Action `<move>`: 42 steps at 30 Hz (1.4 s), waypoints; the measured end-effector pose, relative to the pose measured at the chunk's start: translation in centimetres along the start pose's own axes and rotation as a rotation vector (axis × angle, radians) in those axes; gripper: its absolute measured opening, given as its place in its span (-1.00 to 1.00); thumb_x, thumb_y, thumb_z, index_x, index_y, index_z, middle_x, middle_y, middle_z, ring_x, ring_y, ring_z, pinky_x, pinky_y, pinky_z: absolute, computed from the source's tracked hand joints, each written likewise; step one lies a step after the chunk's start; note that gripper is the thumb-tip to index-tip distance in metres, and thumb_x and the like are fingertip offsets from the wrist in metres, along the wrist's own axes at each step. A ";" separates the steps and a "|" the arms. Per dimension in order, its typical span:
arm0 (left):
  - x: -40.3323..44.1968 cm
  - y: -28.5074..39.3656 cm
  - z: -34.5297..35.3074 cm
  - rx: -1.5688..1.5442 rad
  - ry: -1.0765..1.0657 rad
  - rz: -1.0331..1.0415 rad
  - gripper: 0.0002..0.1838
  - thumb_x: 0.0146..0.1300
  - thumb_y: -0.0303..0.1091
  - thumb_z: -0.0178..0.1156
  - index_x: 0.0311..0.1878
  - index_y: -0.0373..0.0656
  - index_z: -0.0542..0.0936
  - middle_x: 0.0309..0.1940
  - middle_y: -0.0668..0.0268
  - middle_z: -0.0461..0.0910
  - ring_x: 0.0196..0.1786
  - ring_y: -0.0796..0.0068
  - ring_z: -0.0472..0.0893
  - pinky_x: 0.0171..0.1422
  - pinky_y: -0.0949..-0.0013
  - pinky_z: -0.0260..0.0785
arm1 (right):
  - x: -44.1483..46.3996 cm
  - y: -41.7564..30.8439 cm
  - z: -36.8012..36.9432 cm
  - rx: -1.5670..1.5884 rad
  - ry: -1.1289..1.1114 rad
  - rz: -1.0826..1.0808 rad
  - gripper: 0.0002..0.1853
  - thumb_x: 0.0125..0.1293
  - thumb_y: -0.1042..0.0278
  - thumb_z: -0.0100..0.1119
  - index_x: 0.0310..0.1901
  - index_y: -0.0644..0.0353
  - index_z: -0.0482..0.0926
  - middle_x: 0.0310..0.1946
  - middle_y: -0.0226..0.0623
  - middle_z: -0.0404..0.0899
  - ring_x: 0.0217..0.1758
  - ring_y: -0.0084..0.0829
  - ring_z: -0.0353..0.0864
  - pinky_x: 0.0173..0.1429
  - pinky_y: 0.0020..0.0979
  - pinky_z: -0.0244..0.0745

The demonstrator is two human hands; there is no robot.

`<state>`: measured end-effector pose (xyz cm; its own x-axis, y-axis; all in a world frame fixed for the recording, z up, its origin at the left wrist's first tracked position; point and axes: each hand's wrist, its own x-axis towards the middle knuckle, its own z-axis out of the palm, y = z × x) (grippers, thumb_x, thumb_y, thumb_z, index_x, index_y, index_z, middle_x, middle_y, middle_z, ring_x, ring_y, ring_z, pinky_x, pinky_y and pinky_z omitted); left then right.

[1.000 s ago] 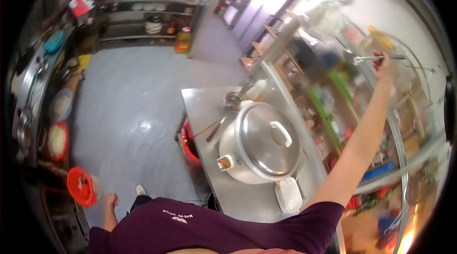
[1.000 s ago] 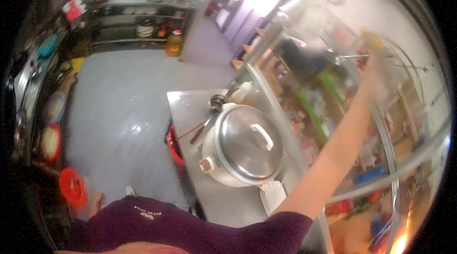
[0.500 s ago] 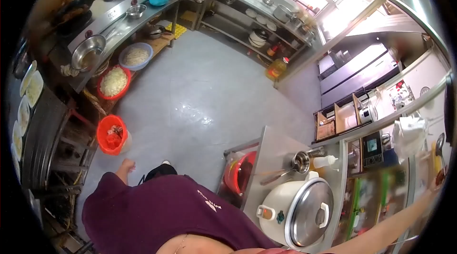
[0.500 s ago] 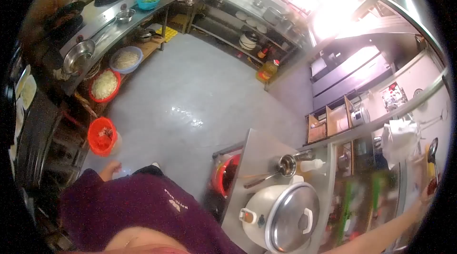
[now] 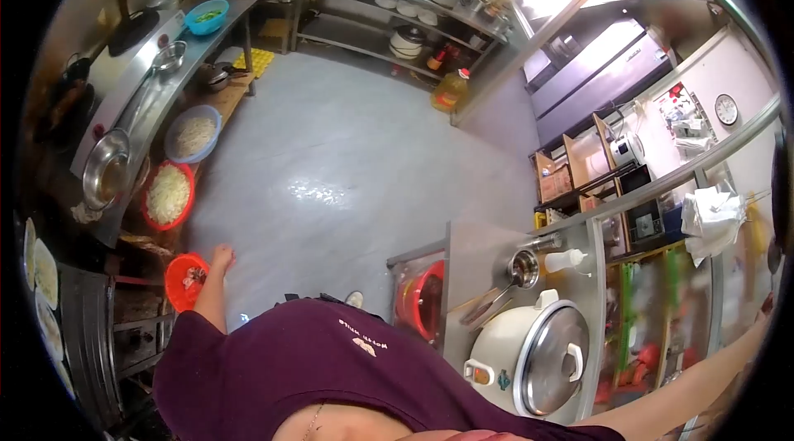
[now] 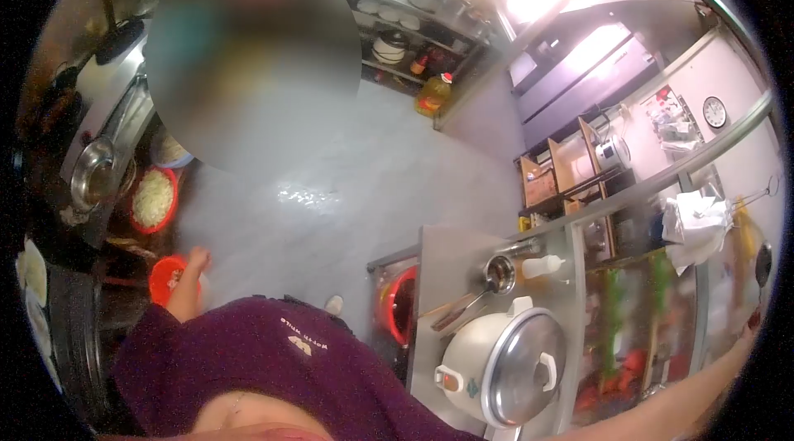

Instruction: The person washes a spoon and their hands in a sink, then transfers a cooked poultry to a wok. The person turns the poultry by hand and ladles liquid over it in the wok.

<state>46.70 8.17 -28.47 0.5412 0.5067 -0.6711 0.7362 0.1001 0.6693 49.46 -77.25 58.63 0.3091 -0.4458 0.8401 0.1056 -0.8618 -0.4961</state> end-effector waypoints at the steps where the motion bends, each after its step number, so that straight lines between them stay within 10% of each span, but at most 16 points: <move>1: 0.1 0.1 0.9 0.049 -0.021 -0.036 -0.84 0.10 -0.28 -0.01 -0.35 -0.14 0.47 -0.56 0.33 0.49 -0.61 0.50 0.48 -0.60 0.45 0.31 | 0.2 -0.3 0.1 -0.004 0.009 -0.017 -0.66 0.24 0.14 -0.02 -0.13 0.28 0.39 -0.36 -0.27 0.46 -0.45 -0.47 0.46 -0.45 -0.58 0.46; 7: -0.3 -2.3 9.7 0.046 -0.172 -0.343 -0.86 0.06 -0.33 0.05 -0.33 -0.15 0.50 -0.55 0.32 0.51 -0.64 0.44 0.48 -0.63 0.35 0.35 | 1.5 -3.2 1.8 0.056 0.017 -0.192 -0.62 0.25 0.14 -0.03 -0.08 0.31 0.37 -0.32 -0.23 0.46 -0.43 -0.45 0.48 -0.47 -0.58 0.47; 14: 5.2 2.0 18.9 0.400 -0.283 0.101 -0.86 -0.05 -0.36 0.04 -0.60 -0.16 0.52 -0.72 0.25 0.47 -0.69 0.44 0.46 -0.56 0.37 0.34 | 1.6 -7.0 9.8 0.346 -0.153 -0.493 -0.58 0.27 0.13 -0.05 -0.02 0.34 0.34 -0.27 -0.20 0.47 -0.41 -0.43 0.49 -0.49 -0.58 0.48; 21: -1.0 15.4 18.8 0.087 -0.065 0.384 -0.77 0.05 -0.25 0.00 -0.53 -0.22 0.51 -0.66 0.29 0.51 -0.61 0.50 0.49 -0.49 0.39 0.34 | -8.9 -4.9 35.2 0.252 -0.729 -0.206 -0.56 0.18 -0.03 0.04 -0.03 0.12 0.48 -0.42 -0.44 0.41 -0.49 -0.62 0.31 -0.32 -0.57 0.26; 23: -1.3 15.6 17.0 0.048 -0.001 0.390 -0.77 0.04 -0.27 0.00 -0.50 -0.23 0.52 -0.63 0.27 0.53 -0.56 0.47 0.51 -0.45 0.38 0.36 | -18.0 -8.7 43.4 0.465 -0.942 -0.221 -0.71 0.25 0.10 0.01 -0.37 0.17 0.53 -0.77 -0.54 0.22 -0.70 -0.70 0.17 -0.59 -0.60 0.04; 28: -0.5 5.7 10.0 0.234 0.203 0.161 -0.77 -0.01 -0.25 0.03 -0.43 -0.22 0.54 -0.54 0.15 0.55 -0.49 0.31 0.54 -0.36 0.27 0.39 | -31.7 -12.8 60.6 0.605 -1.474 -0.104 -0.79 0.25 0.30 -0.03 -0.46 0.24 0.42 -0.80 -0.45 0.28 -0.83 -0.65 0.24 -0.78 -0.61 0.06; 31: 3.8 -12.2 7.0 0.695 0.276 0.128 -0.77 -0.02 -0.23 0.07 -0.41 -0.19 0.56 -0.48 0.09 0.56 -0.45 0.21 0.55 -0.34 0.19 0.39 | -38.8 -17.4 67.6 0.798 -1.543 0.122 -0.78 0.23 0.21 0.01 -0.39 0.20 0.43 -0.77 -0.41 0.30 -0.83 -0.61 0.24 -0.80 -0.60 0.06; 34: -2.7 -15.9 3.8 -0.091 0.447 -0.373 -0.77 0.00 -0.30 0.06 -0.47 -0.31 0.53 -0.48 0.08 0.56 -0.46 0.22 0.56 -0.48 0.22 0.39 | -44.7 -22.2 74.8 0.951 -1.628 0.402 -0.74 0.23 0.15 0.02 -0.32 0.20 0.47 -0.72 -0.42 0.34 -0.77 -0.66 0.25 -0.75 -0.64 0.09; 42: -2.2 -6.1 -3.4 -0.795 0.740 -0.417 -0.77 0.01 -0.25 0.05 -0.45 -0.25 0.52 -0.58 0.26 0.52 -0.55 0.41 0.54 -0.55 0.38 0.35 | -57.1 -43.0 84.1 1.225 -1.819 0.345 -0.66 0.26 0.09 -0.06 -0.13 0.18 0.46 -0.51 -0.28 0.54 -0.63 -0.53 0.46 -0.59 -0.57 0.35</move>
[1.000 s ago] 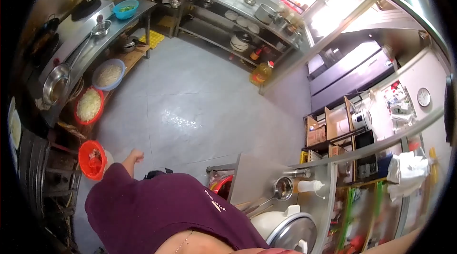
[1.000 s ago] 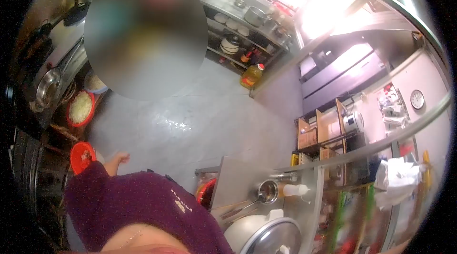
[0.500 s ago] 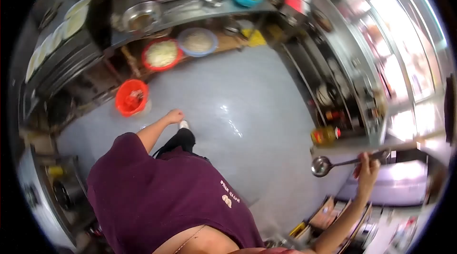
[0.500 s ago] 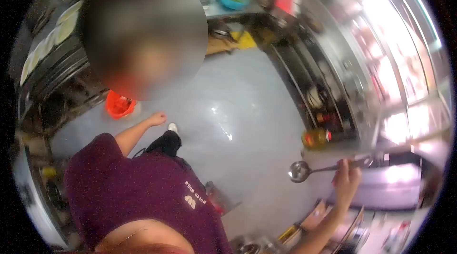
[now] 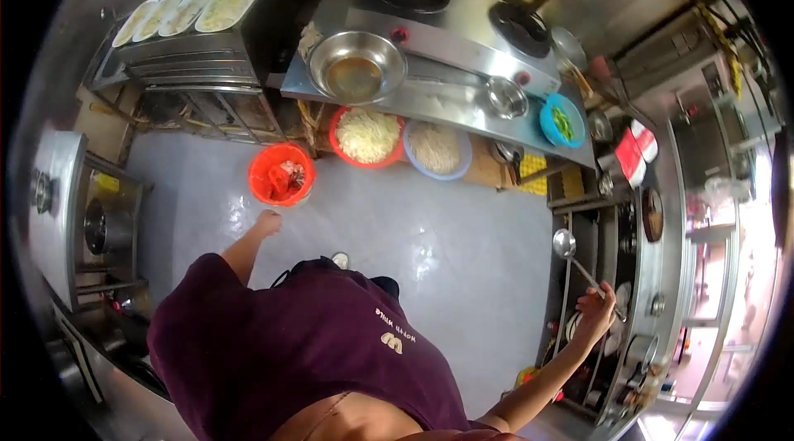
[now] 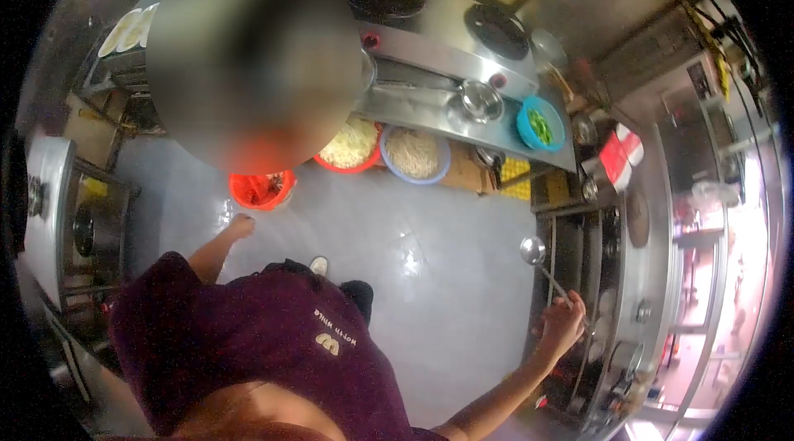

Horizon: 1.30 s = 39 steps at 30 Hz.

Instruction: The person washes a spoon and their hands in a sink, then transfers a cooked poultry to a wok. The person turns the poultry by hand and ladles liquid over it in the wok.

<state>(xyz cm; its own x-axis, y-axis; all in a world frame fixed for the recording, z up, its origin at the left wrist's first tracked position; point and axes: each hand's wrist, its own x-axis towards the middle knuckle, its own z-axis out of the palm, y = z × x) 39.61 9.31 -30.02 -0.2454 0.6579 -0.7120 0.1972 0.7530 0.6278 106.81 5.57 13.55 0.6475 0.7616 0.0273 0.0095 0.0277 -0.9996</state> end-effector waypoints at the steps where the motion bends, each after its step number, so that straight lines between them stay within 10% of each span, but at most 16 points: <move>1: -0.3 1.6 1.3 0.010 -0.025 -0.001 -0.77 0.01 -0.25 0.04 -0.43 -0.23 0.52 -0.58 0.27 0.51 -0.56 0.42 0.54 -0.55 0.40 0.34 | 2.7 0.6 1.7 -0.030 -0.012 -0.042 -0.68 0.26 0.09 -0.05 -0.14 0.17 0.47 -0.51 -0.29 0.54 -0.63 -0.54 0.46 -0.59 -0.58 0.35; 12: 2.8 3.5 9.7 -0.377 0.020 -0.385 -0.72 0.09 -0.20 0.02 -0.24 -0.19 0.50 -0.44 0.28 0.53 -0.48 0.44 0.53 -0.45 0.38 0.34 | 28.2 -0.5 28.2 0.028 -0.418 -0.097 -0.76 0.20 0.22 0.04 -0.20 0.19 0.44 -0.41 -0.28 0.48 -0.40 -0.50 0.48 -0.47 -0.49 0.37; 25: -1.1 4.0 7.4 -0.667 0.861 -0.034 -0.77 0.21 -0.31 -0.04 -0.30 -0.27 0.50 -0.57 0.26 0.49 -0.60 0.57 0.44 -0.59 0.53 0.30 | 40.1 1.3 62.8 -0.013 -0.808 -0.240 -0.73 0.29 0.30 -0.09 -0.10 0.33 0.39 -0.50 -0.30 0.46 -0.56 -0.63 0.40 -0.51 -0.64 0.33; 29: 2.3 14.3 -1.5 -0.627 0.899 0.005 -0.75 0.24 -0.29 -0.05 -0.26 -0.30 0.49 -0.56 0.31 0.46 -0.57 0.61 0.42 -0.51 0.55 0.29 | 42.7 1.3 70.5 -0.214 -0.960 -0.541 -0.72 0.29 0.30 -0.04 -0.05 0.25 0.48 -0.23 -0.27 0.53 -0.19 -0.48 0.50 -0.14 -0.50 0.41; 30: 3.3 17.0 -3.2 -0.571 0.878 0.035 -0.74 0.25 -0.29 -0.06 -0.26 -0.31 0.49 -0.55 0.31 0.47 -0.56 0.61 0.42 -0.48 0.55 0.29 | 44.2 2.3 73.2 -0.191 -1.047 -0.960 -0.73 0.27 0.35 -0.02 -0.01 0.13 0.48 -0.19 -0.30 0.54 -0.10 -0.40 0.51 -0.03 -0.50 0.38; 39: 6.2 21.1 -2.1 -0.416 0.700 0.021 -0.77 0.27 -0.35 -0.07 -0.25 -0.33 0.48 -0.54 0.29 0.49 -0.52 0.61 0.45 -0.44 0.55 0.32 | 42.7 2.0 88.7 -0.629 -1.194 -1.653 -0.64 0.19 0.44 0.03 0.03 -0.10 0.43 -0.14 -0.33 0.51 -0.18 -0.26 0.52 -0.16 -0.39 0.44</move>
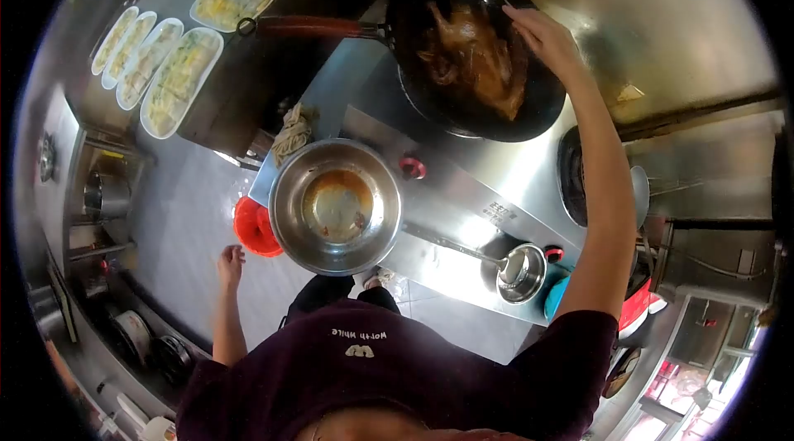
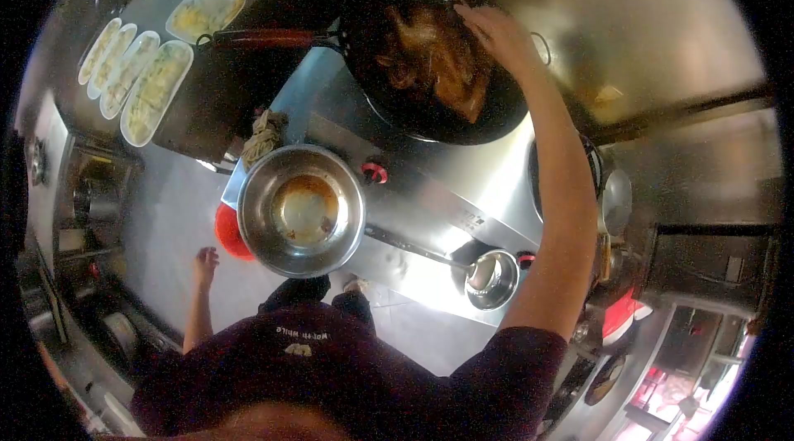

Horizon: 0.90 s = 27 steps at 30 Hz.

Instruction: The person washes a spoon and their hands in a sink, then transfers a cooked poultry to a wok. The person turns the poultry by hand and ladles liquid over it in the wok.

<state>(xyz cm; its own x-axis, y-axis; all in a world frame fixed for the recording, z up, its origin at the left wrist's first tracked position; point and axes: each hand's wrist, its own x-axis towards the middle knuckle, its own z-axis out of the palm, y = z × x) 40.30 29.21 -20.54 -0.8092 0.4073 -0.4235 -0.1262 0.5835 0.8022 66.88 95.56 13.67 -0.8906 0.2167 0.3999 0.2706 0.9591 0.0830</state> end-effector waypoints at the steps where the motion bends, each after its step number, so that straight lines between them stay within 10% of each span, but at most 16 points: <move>1: -1.3 -1.1 -0.1 0.065 -0.002 -0.021 -0.78 0.27 -0.35 -0.07 -0.27 -0.32 0.49 -0.55 0.29 0.48 -0.54 0.60 0.45 -0.47 0.55 0.33 | 0.8 0.7 0.8 -0.019 -0.005 -0.036 -0.64 0.18 0.44 0.04 0.03 -0.10 0.43 -0.14 -0.33 0.51 -0.17 -0.26 0.52 -0.15 -0.39 0.45; 8: -8.9 -20.3 -3.7 -0.199 -0.058 -0.534 -0.83 0.19 -0.32 -0.03 -0.34 -0.24 0.45 -0.66 0.35 0.39 -0.69 0.59 0.33 -0.71 0.53 0.11 | 2.4 4.3 3.7 -0.037 -0.069 -0.154 -0.69 0.14 0.43 0.11 -0.05 -0.05 0.49 -0.14 -0.30 0.52 -0.14 -0.23 0.52 -0.15 -0.37 0.46; 11: -12.1 -16.2 -3.6 -0.303 0.023 -0.836 -0.82 0.17 -0.27 -0.02 -0.35 -0.20 0.43 -0.67 0.39 0.36 -0.71 0.61 0.28 -0.73 0.53 0.02 | 2.3 4.6 3.9 0.014 -0.073 -0.136 -0.73 0.15 0.42 0.10 -0.08 0.00 0.51 -0.14 -0.28 0.52 -0.14 -0.23 0.52 -0.14 -0.37 0.46; 27: -6.5 -5.5 0.9 -0.093 -0.031 -0.463 -0.78 0.24 -0.25 -0.06 -0.29 -0.18 0.48 -0.59 0.37 0.46 -0.64 0.61 0.42 -0.62 0.56 0.17 | -1.0 7.2 3.1 0.132 -0.202 -0.114 -0.77 0.18 0.44 0.03 -0.11 0.19 0.51 -0.02 -0.22 0.47 -0.11 -0.19 0.52 -0.05 -0.34 0.43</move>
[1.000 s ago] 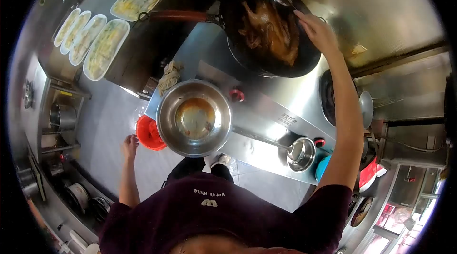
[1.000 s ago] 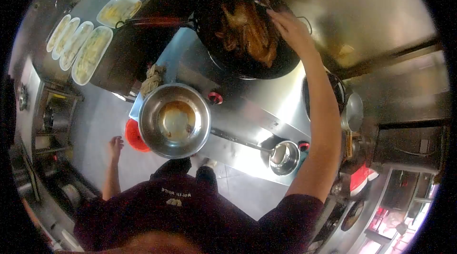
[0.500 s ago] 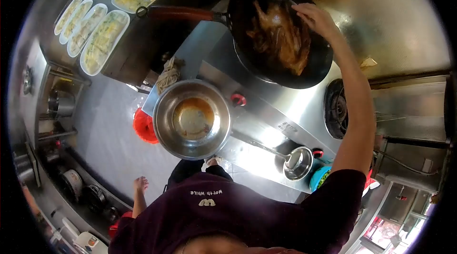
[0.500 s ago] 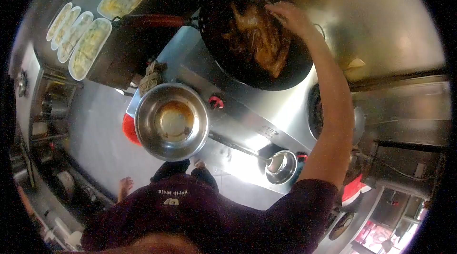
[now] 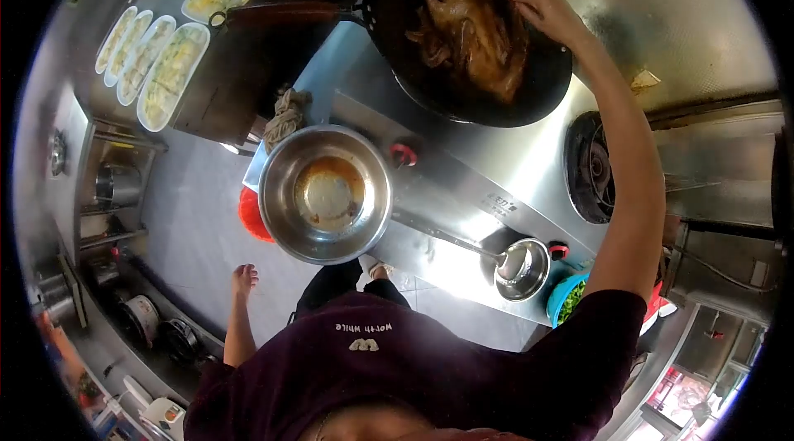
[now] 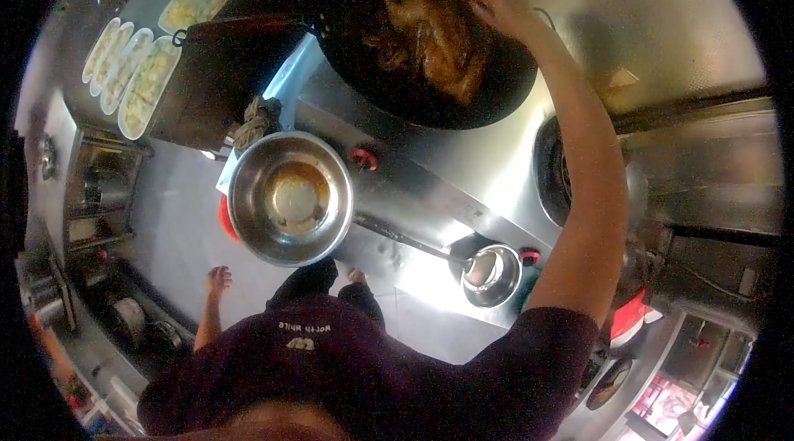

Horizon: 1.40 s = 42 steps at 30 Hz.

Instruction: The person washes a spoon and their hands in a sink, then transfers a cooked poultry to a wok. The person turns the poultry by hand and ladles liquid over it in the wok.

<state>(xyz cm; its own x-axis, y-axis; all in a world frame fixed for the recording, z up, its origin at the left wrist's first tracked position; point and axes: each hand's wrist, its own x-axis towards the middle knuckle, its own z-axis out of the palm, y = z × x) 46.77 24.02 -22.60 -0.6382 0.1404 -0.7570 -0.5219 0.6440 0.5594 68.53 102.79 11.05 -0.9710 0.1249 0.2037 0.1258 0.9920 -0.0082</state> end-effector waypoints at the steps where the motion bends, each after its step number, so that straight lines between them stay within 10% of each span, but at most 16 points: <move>1: -0.3 0.3 0.1 0.033 0.006 -0.009 -0.78 0.24 -0.25 -0.06 -0.28 -0.19 0.49 -0.59 0.36 0.47 -0.63 0.60 0.43 -0.62 0.56 0.18 | 0.1 0.0 0.1 0.030 0.026 -0.008 -0.76 0.18 0.44 0.02 -0.09 0.19 0.50 -0.01 -0.23 0.46 -0.10 -0.20 0.52 -0.05 -0.34 0.44; 10: -1.7 -0.2 2.1 0.086 0.029 -0.035 -0.75 0.24 -0.23 -0.05 -0.27 -0.22 0.50 -0.57 0.34 0.49 -0.62 0.58 0.45 -0.59 0.54 0.22 | 1.5 0.6 0.9 0.421 0.096 0.082 -0.78 0.21 0.32 0.07 -0.13 0.15 0.56 -0.01 -0.31 0.47 -0.04 -0.42 0.49 -0.03 -0.43 0.43; 21: 1.5 -4.7 -0.2 -0.187 -0.143 -0.025 -0.72 0.26 -0.19 -0.09 -0.27 -0.20 0.49 -0.57 0.34 0.48 -0.62 0.58 0.43 -0.60 0.51 0.24 | 2.2 1.2 1.5 0.284 0.023 0.065 -0.85 0.15 0.39 0.02 -0.33 0.28 0.53 -0.25 -0.34 0.53 -0.24 -0.47 0.50 -0.18 -0.50 0.40; 29: -1.8 0.1 2.4 0.162 0.031 -0.048 -0.73 0.23 -0.19 -0.07 -0.26 -0.18 0.50 -0.52 0.33 0.51 -0.56 0.58 0.47 -0.55 0.52 0.25 | -2.7 -0.2 0.7 0.138 0.141 0.169 -0.81 0.12 0.37 0.04 -0.45 0.36 0.48 -0.63 -0.29 0.41 -0.57 -0.52 0.34 -0.42 -0.48 0.26; 33: -1.5 0.4 3.0 0.181 -0.004 -0.052 -0.73 0.22 -0.18 -0.06 -0.25 -0.18 0.50 -0.51 0.34 0.51 -0.56 0.58 0.46 -0.55 0.52 0.24 | -6.3 -5.6 -2.8 0.259 -0.070 0.400 -0.76 0.06 0.22 0.09 -0.46 0.26 0.55 -0.43 -0.15 0.55 -0.32 -0.23 0.55 -0.20 -0.28 0.42; 36: -0.4 -0.1 3.1 0.173 -0.056 -0.010 -0.73 0.23 -0.17 -0.05 -0.24 -0.18 0.49 -0.50 0.33 0.51 -0.57 0.58 0.45 -0.55 0.51 0.24 | -9.6 -8.1 -2.4 0.237 0.012 0.352 -0.90 0.07 0.54 0.04 -0.46 0.37 0.54 -0.59 -0.30 0.49 -0.54 -0.59 0.40 -0.44 -0.58 0.26; 42: -0.1 1.2 4.0 0.167 -0.095 0.004 -0.74 0.24 -0.20 -0.06 -0.24 -0.19 0.49 -0.50 0.34 0.51 -0.56 0.57 0.45 -0.53 0.51 0.24 | -12.5 -10.5 -3.4 0.503 0.323 0.502 -0.87 0.18 0.51 0.04 -0.36 0.40 0.55 -0.43 -0.22 0.56 -0.37 -0.53 0.49 -0.27 -0.61 0.35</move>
<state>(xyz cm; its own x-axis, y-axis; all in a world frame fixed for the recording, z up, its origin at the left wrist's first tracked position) 48.50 27.75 -23.19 -0.5799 0.2081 -0.7877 -0.4133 0.7581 0.5045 80.05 90.75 11.92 -0.7053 0.6260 0.3327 0.3522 0.7167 -0.6019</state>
